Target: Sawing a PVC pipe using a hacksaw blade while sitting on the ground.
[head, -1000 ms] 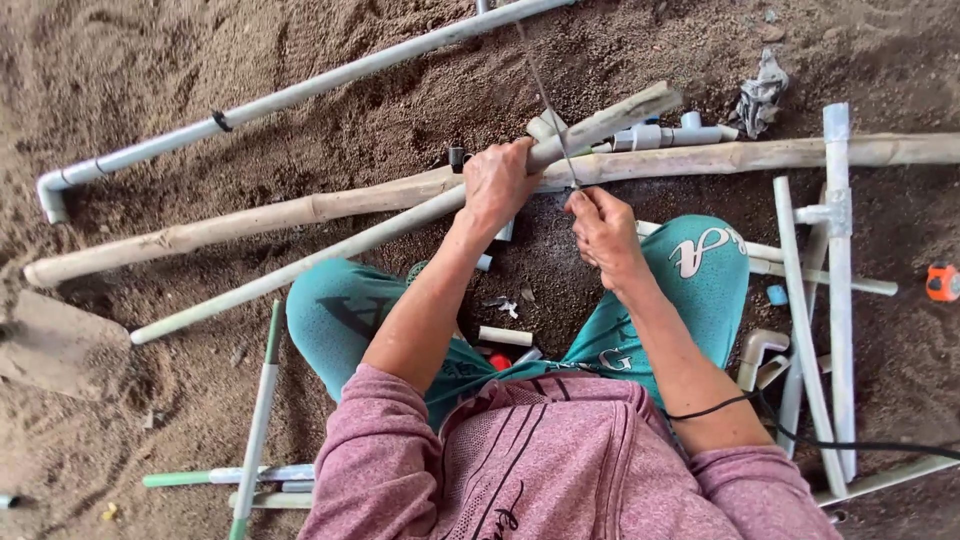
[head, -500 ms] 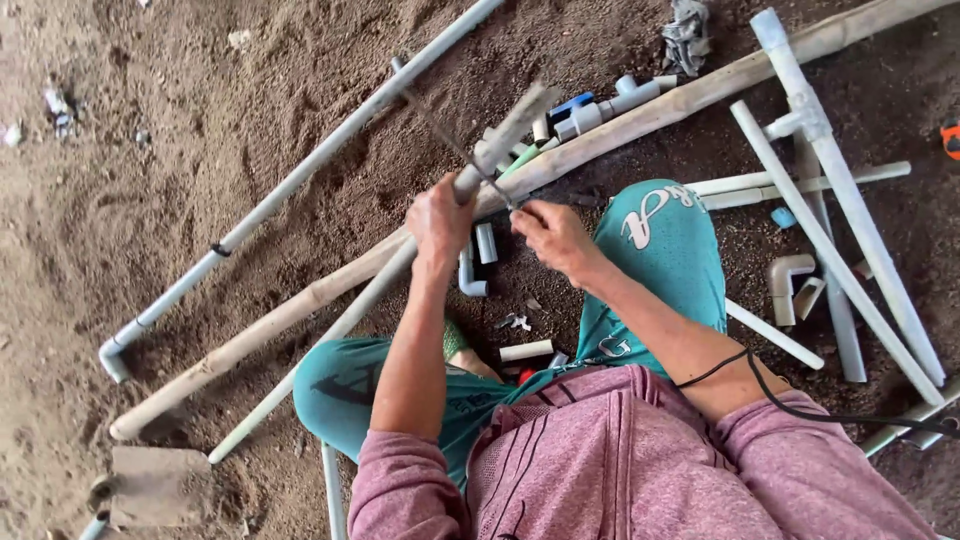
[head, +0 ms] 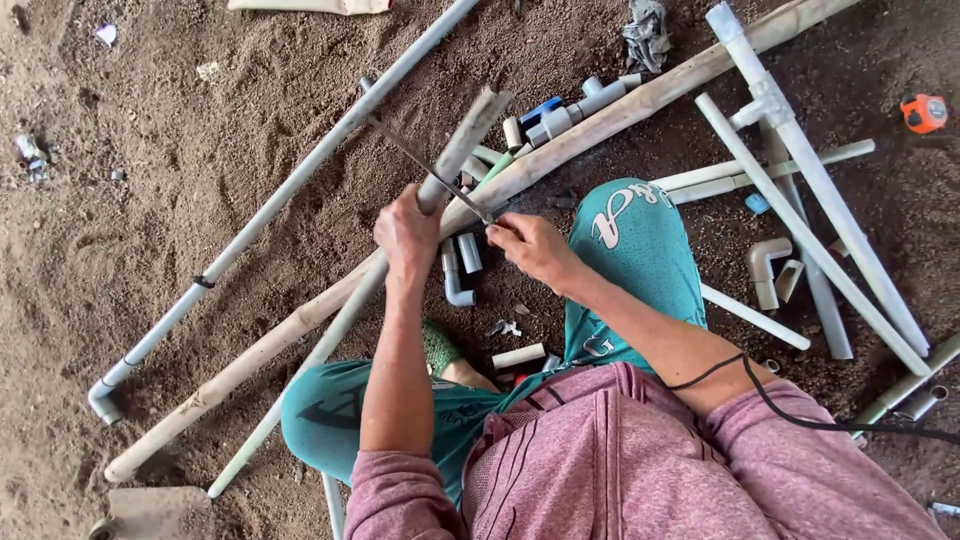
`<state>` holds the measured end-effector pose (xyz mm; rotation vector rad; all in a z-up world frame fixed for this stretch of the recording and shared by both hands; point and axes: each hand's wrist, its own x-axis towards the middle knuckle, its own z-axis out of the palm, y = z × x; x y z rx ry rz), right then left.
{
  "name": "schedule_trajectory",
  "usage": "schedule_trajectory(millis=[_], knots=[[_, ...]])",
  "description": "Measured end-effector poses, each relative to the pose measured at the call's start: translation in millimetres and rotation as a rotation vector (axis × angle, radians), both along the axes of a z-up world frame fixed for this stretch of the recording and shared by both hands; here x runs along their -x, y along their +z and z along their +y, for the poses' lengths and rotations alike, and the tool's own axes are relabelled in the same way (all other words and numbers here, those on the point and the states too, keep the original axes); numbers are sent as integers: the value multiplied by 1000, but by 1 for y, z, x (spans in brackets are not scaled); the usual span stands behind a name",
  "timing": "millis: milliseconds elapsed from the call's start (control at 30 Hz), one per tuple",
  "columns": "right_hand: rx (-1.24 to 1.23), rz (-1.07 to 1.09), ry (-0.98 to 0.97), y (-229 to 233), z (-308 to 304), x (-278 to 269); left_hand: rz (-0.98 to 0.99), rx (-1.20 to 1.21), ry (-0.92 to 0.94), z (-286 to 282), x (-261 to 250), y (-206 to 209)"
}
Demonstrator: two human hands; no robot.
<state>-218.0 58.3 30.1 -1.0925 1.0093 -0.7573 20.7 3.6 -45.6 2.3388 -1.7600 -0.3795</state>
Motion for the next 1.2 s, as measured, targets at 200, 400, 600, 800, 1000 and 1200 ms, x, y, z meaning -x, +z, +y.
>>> schedule_trajectory(millis=[200,400,600,800,1000,1200], knots=[[78,127,23,-46,9,9,-8,42,40,-1,9,2],[78,110,31,-29,-9,-4,18,1,-35,9,12,-16],[58,32,12,-26,10,9,16,27,31,-1,4,28],[90,69,53,-22,-4,6,120,-119,-67,10,16,1],[147,121,99,-19,5,10,119,-35,18,-5,-6,13],[126,106,52,-13,-6,4,133,-96,-48,11,22,24]])
